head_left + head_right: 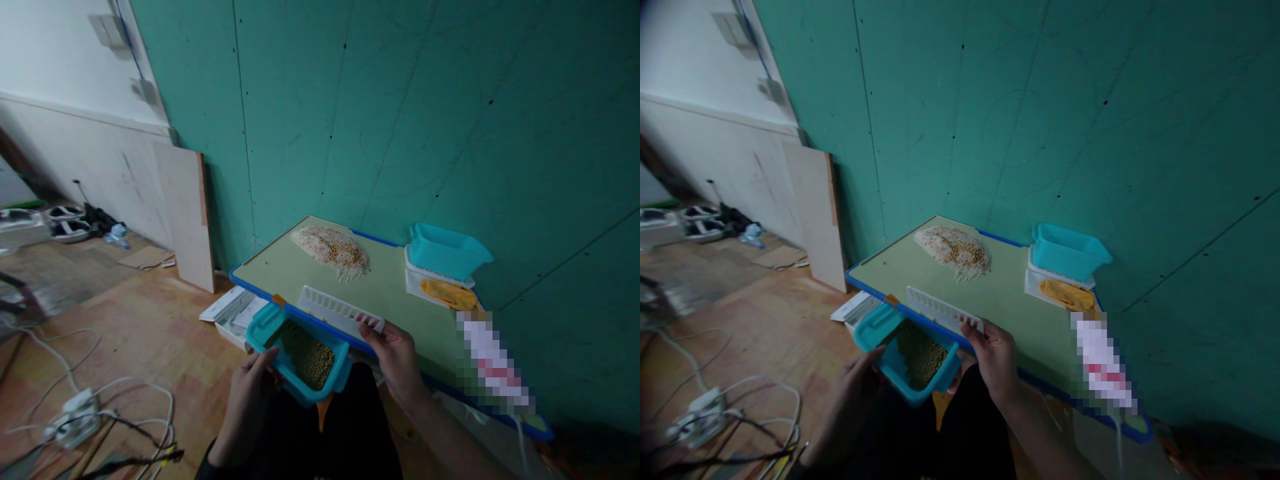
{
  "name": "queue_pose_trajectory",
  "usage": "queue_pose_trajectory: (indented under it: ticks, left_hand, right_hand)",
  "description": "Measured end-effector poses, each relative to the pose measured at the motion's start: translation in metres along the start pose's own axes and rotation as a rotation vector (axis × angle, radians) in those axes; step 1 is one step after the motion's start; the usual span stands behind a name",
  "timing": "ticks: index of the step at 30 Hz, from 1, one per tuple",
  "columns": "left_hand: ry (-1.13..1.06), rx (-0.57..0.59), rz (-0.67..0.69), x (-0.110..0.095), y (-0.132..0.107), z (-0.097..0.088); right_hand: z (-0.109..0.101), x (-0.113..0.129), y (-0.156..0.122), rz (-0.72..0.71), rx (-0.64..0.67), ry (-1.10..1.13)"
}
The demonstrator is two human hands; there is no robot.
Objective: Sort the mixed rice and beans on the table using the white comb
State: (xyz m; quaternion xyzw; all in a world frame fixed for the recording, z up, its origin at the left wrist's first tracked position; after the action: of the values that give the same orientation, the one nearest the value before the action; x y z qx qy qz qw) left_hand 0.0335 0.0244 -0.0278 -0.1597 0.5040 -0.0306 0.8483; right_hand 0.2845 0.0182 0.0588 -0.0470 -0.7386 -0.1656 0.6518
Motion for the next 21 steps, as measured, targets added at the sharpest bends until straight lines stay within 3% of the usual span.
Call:
queue_pose_trajectory:
  ticks: [3,5,10,15,18,21]
  left_hand:
    - [-0.033,0.018,-0.006,0.000,0.000,0.000]
    - [-0.022,0.013,-0.004,-0.006,-0.001,-0.001]
    - [-0.007,-0.013,0.022,-0.028,0.005,-0.014]
    - [-0.040,-0.106,0.117,-0.047,0.040,-0.054]
    - [-0.049,-0.149,0.158,-0.060,0.059,-0.073]
    - [-0.055,-0.180,0.180,-0.074,0.069,-0.081]
  right_hand:
    - [0.009,0.001,-0.005,-0.001,-0.002,0.012]
    - [0.020,0.003,0.007,-0.037,-0.028,0.021]
    - [0.075,0.014,0.079,-0.166,-0.061,0.011]
    - [0.140,0.020,0.135,-0.174,0.068,-0.011]
    - [0.158,0.016,0.140,-0.163,0.101,-0.018]
    - [0.162,0.010,0.128,-0.165,0.145,0.031]
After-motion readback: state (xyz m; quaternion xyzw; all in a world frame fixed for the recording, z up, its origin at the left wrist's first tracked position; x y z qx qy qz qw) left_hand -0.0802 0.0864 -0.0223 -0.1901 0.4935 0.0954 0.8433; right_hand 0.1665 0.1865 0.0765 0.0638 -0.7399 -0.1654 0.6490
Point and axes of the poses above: each hand's wrist, its own y-axis towards the middle knuckle, its own z-axis out of the palm, x = y × z, the point moved 3 cm from there along y, towards the middle knuckle, and after that the axes turned 2 degrees about z, right-handed, at the moved point
